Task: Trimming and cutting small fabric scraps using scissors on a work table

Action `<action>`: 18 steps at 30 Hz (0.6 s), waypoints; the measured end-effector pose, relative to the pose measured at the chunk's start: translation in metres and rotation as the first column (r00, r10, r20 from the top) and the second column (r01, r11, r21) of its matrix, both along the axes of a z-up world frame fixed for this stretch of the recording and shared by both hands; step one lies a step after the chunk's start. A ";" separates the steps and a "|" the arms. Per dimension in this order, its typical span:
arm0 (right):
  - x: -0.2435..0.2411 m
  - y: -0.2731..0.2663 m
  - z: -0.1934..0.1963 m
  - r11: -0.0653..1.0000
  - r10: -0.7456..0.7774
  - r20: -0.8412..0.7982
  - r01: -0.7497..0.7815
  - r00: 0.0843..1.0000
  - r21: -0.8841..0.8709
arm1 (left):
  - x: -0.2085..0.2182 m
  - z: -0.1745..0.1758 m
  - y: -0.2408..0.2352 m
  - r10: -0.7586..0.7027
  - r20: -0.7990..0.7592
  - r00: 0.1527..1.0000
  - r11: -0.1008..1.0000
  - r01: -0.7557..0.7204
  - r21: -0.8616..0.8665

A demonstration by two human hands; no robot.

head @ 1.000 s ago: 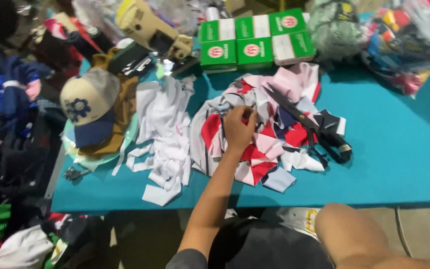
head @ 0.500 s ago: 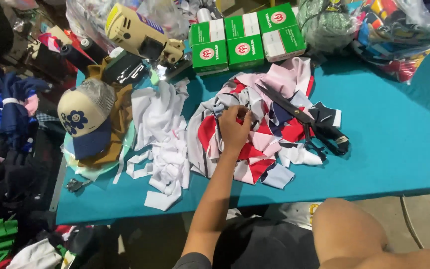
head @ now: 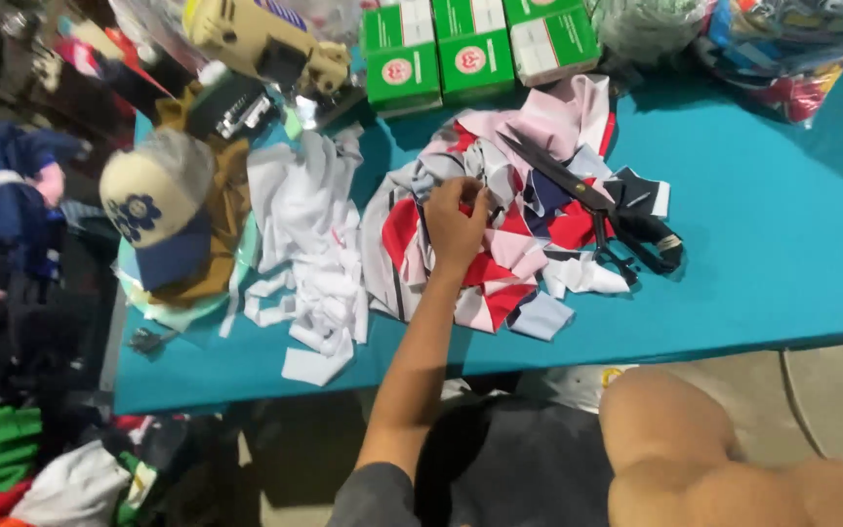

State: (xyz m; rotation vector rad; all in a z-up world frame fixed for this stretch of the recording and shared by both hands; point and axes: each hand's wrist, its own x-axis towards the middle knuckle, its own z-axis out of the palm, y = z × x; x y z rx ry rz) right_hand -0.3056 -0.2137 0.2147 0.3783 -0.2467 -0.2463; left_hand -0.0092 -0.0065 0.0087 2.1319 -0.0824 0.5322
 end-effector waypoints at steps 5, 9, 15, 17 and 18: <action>0.064 0.018 -0.004 0.998 -0.039 -0.091 0.043 0.995 0.042 | 0.006 0.008 0.007 0.004 0.068 0.998 0.999 -0.006 0.033; 0.200 0.065 -0.034 0.583 -0.508 0.063 0.396 0.859 -0.710 | 0.001 0.010 0.007 -0.008 0.043 0.999 0.999 0.006 0.032; 0.315 0.062 -0.178 -0.781 -0.358 0.647 0.164 0.673 -0.603 | 0.006 -0.002 0.009 0.017 0.100 0.995 0.999 -0.022 0.044; 0.322 0.062 -0.195 -0.860 -0.288 0.674 0.126 0.680 -0.494 | 0.009 -0.004 0.008 0.025 0.072 0.997 0.999 -0.028 0.031; 0.317 0.067 -0.183 -0.836 -0.276 0.653 0.158 0.706 -0.525 | 0.011 -0.007 0.008 0.028 0.071 0.997 0.999 -0.031 0.037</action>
